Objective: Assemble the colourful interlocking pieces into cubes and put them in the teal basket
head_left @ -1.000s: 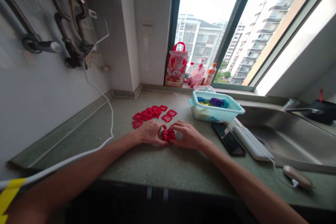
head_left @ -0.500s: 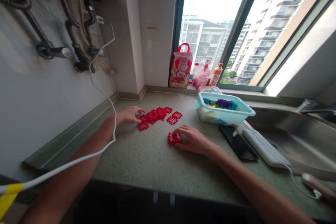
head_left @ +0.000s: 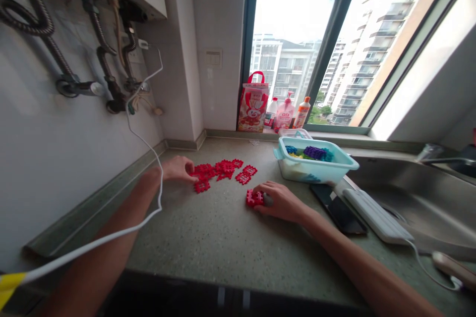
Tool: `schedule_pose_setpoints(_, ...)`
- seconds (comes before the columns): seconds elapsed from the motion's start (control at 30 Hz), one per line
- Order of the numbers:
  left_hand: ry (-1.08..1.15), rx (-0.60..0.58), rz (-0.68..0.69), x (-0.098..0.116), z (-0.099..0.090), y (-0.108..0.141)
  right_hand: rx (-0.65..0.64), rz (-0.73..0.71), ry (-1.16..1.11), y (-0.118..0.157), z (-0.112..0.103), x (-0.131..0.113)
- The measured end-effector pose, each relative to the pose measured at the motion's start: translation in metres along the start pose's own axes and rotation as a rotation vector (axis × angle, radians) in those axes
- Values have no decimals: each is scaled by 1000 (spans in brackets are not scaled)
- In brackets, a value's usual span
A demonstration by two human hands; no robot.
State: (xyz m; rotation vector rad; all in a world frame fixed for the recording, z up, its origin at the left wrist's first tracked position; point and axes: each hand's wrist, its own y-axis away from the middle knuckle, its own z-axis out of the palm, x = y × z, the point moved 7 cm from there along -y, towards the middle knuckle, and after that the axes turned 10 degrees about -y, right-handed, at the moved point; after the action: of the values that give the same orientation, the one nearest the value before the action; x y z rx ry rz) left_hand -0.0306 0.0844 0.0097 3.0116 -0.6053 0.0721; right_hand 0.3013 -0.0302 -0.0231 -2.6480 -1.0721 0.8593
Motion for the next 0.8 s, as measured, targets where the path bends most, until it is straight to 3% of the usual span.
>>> schedule_pose_setpoints(0.3, 0, -109, 50, 30, 12, 6, 7, 16, 39, 2, -5, 10)
schedule_pose_setpoints(0.53, -121, -104, 99, 48, 12, 8, 56, 21, 41, 3, -8, 14)
schedule_pose_setpoints(0.67, -96, -99, 207, 79, 13, 18, 106, 47, 82, 2, -18, 20)
schedule_pose_setpoints(0.8, -84, 34, 363, 123, 18, 25, 170, 67, 99, 3, -31, 24)
